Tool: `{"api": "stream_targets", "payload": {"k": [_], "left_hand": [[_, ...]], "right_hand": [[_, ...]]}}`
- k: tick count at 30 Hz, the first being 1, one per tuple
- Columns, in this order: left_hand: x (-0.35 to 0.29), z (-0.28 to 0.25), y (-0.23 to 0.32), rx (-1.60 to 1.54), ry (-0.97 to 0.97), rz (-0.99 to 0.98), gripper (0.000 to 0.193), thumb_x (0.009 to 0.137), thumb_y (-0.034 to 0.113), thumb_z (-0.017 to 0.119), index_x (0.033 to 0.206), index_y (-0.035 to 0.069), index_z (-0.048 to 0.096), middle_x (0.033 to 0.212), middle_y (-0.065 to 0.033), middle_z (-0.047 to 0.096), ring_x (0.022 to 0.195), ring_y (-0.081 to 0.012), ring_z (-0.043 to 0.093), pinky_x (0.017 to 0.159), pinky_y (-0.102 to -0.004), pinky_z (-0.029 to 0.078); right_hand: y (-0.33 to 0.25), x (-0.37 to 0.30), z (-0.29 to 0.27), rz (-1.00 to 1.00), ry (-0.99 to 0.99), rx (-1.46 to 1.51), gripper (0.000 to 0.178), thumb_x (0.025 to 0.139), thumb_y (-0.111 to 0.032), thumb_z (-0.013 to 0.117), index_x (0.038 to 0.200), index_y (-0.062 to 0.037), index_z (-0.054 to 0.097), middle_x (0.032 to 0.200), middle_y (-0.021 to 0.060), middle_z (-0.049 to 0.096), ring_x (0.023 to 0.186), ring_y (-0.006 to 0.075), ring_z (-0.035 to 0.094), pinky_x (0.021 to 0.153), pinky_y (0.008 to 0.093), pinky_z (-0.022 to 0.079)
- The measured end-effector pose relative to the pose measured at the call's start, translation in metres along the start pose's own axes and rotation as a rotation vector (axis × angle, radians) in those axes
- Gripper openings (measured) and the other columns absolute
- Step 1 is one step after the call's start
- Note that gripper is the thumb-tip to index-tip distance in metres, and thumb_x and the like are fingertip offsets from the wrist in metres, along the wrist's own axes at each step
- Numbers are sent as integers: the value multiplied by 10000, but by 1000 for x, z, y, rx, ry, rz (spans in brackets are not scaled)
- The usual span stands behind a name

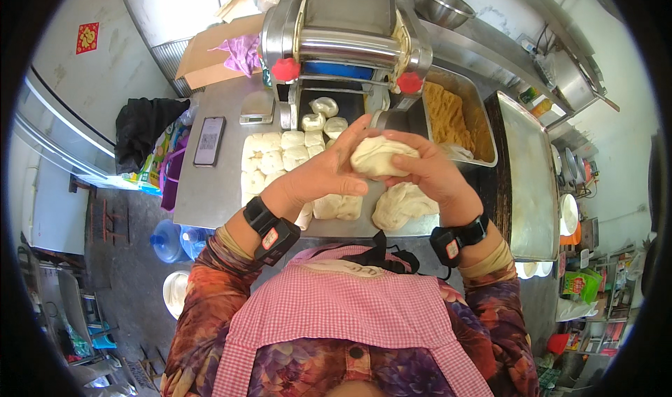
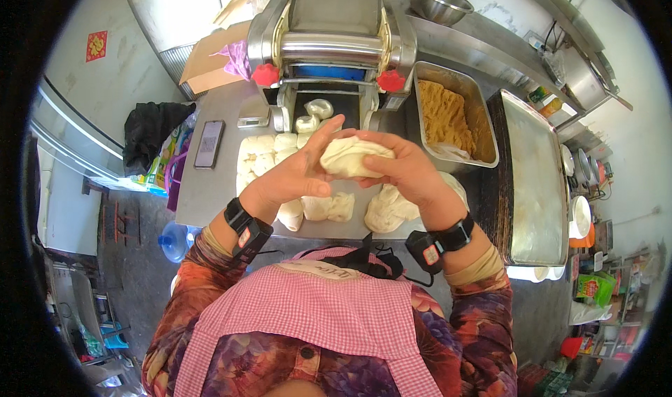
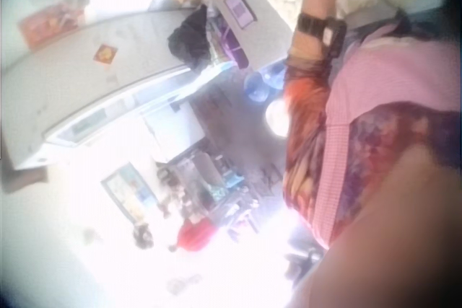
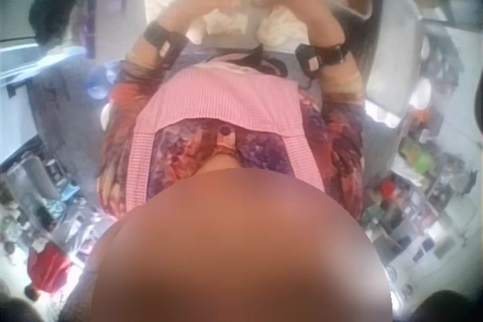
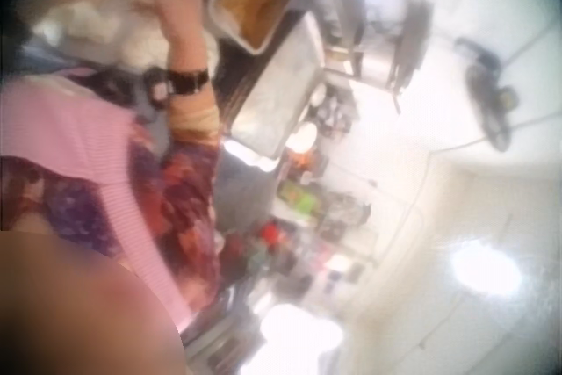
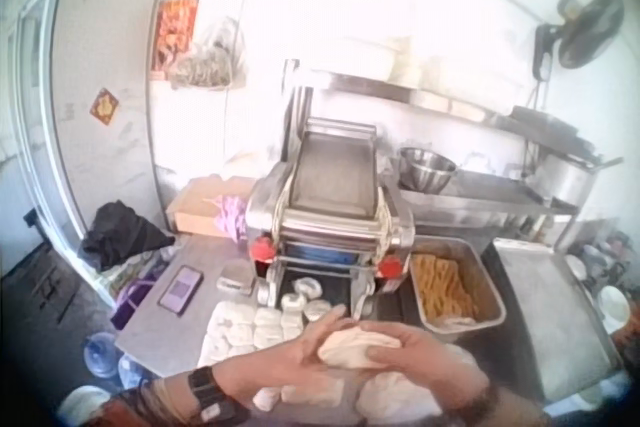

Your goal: The person places a tray of unbaked pies into a commercial oven, retrieves a baked tray, and then prepares new pie dough by rolling small dough balls through a dough sheeter and arranging the flattened sheets on a tray.

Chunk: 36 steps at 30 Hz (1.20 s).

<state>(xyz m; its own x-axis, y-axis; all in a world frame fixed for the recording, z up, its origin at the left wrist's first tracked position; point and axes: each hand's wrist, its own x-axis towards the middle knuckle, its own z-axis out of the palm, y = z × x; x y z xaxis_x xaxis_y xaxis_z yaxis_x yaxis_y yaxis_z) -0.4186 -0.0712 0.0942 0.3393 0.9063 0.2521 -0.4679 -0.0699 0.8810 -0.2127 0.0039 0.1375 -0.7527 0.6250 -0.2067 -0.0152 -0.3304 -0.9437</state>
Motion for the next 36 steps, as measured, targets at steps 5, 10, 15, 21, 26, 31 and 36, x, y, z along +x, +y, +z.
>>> {"api": "stream_targets", "payload": {"k": [5, 10, 15, 21, 26, 31, 36], "left_hand": [[-5, -3, 10, -90, -139, 22, 1159, 678, 241, 830, 1498, 121, 20, 1510, -156, 138, 1371, -272, 249, 1115, -439, 258], [-4, 5, 10, -212, -61, -46, 1004, 748, 336, 773, 1484, 76, 140, 1448, -121, 300, 1335, -233, 327, 1097, -403, 294], [14, 16, 8, 39, 200, -167, 705, 843, 278, 687, 1398, 7, 347, 1289, -99, 505, 1158, -181, 508, 999, -316, 404], [50, 29, -4, 495, 378, -71, 439, 848, 141, 664, 1261, 42, 552, 1119, -87, 621, 979, -130, 587, 858, -263, 474], [81, 30, -11, 245, 332, -141, 353, 856, 37, 608, 1207, 35, 578, 1137, -105, 615, 972, -195, 627, 748, -321, 573], [105, 14, -13, -190, 312, -126, 366, 846, 64, 632, 1200, 0, 569, 1150, -117, 613, 1007, -211, 613, 784, -329, 540], [116, 11, -34, -61, 539, -199, 360, 797, 29, 684, 1143, -2, 590, 1083, -132, 627, 915, -207, 625, 722, -320, 534]], "right_hand": [[2, -10, -8, -119, -31, 144, 406, 853, -43, 621, 1249, -54, 529, 1179, 118, 601, 1022, 241, 623, 827, 362, 552], [8, -9, -4, -183, -196, 304, 374, 845, 8, 592, 1212, -51, 546, 1204, 129, 585, 1087, 260, 590, 886, 390, 527], [3, -7, -1, -224, -19, 4, 330, 856, -35, 618, 1182, -44, 570, 1182, 91, 593, 1058, 186, 588, 853, 323, 531], [-12, 3, -27, -125, 141, -241, 310, 825, -13, 657, 1130, -33, 606, 1014, 66, 654, 819, 131, 639, 620, 234, 541], [-42, 8, -75, 28, -35, -203, 350, 829, -65, 671, 1167, -45, 585, 1021, 89, 650, 821, 140, 639, 648, 260, 556], [-94, 23, -162, -140, -125, 37, 500, 929, -298, 551, 1335, -43, 412, 1204, 170, 573, 1054, 272, 607, 862, 407, 523], [-123, 88, -252, -101, 63, 372, 440, 914, -360, 559, 1184, -16, 512, 1230, 217, 525, 1108, 405, 543, 957, 547, 429]]}}
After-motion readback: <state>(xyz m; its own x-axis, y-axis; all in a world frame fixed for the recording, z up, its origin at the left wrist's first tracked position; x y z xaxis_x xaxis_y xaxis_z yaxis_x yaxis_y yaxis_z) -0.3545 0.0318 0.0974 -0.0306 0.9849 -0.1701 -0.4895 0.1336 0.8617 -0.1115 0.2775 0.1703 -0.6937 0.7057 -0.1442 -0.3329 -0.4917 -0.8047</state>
